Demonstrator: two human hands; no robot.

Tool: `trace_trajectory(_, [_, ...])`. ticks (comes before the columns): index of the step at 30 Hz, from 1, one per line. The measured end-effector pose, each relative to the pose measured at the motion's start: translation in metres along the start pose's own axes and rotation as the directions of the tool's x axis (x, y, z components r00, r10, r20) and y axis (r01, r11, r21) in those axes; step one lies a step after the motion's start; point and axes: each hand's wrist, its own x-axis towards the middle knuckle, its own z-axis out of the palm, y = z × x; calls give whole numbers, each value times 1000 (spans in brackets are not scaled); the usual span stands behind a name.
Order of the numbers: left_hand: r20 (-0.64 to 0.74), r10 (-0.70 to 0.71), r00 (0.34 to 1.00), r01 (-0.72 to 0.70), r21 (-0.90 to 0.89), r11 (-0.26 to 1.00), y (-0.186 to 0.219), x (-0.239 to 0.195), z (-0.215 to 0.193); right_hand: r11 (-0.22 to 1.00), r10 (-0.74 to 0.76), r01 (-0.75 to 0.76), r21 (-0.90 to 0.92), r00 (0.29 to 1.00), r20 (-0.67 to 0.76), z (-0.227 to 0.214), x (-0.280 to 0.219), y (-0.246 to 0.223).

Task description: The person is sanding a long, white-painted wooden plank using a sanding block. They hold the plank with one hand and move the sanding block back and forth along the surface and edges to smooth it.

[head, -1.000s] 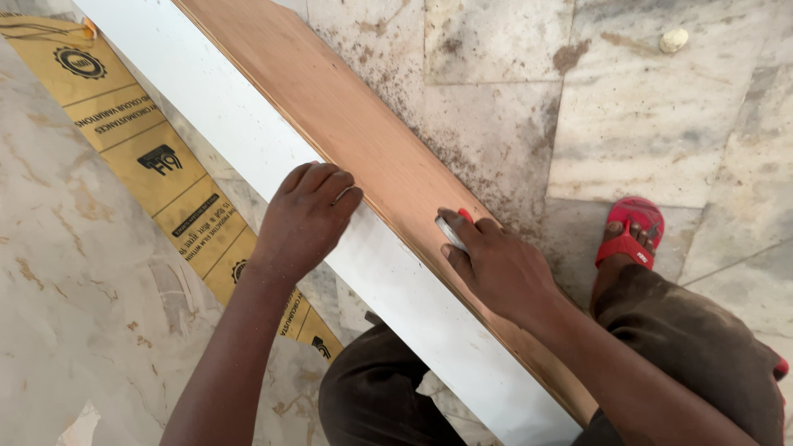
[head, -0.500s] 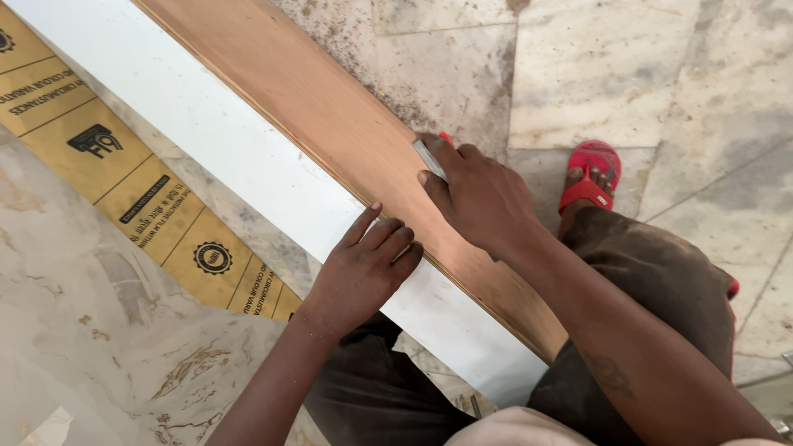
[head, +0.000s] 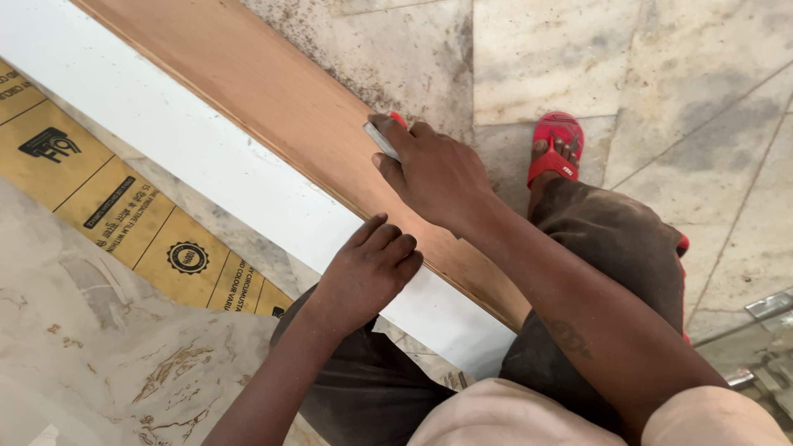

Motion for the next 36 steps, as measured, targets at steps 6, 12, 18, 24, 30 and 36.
trace_trajectory(6, [-11, 40, 999, -41, -53, 998, 28, 2, 20, 999, -35, 35, -3, 999, -40, 3, -1, 7])
trace_trajectory(12, [2, 98, 995, -96, -133, 986, 60, 7, 44, 996, -87, 86, -23, 994, -70, 5, 0, 9])
trace_trajectory(18, [3, 131, 991, -129, -163, 978, 86, 8, 59, 997, -73, 72, -23, 996, -50, 6, -2, 12])
trace_trajectory(24, [-66, 127, 990, -135, -142, 981, 80, -2, 67, 997, -75, 75, -10, 995, -63, 5, 0, 12])
trace_trajectory(30, [-435, -528, 729, 511, -167, 843, 73, -19, 78, 998, -21, 21, 60, 1000, 1, -1, 8, 17])
trace_trajectory(36, [-408, -769, 492, 736, -277, 618, 118, -3, 126, 1000, 9, -8, -20, 999, 37, 6, 1, 40])
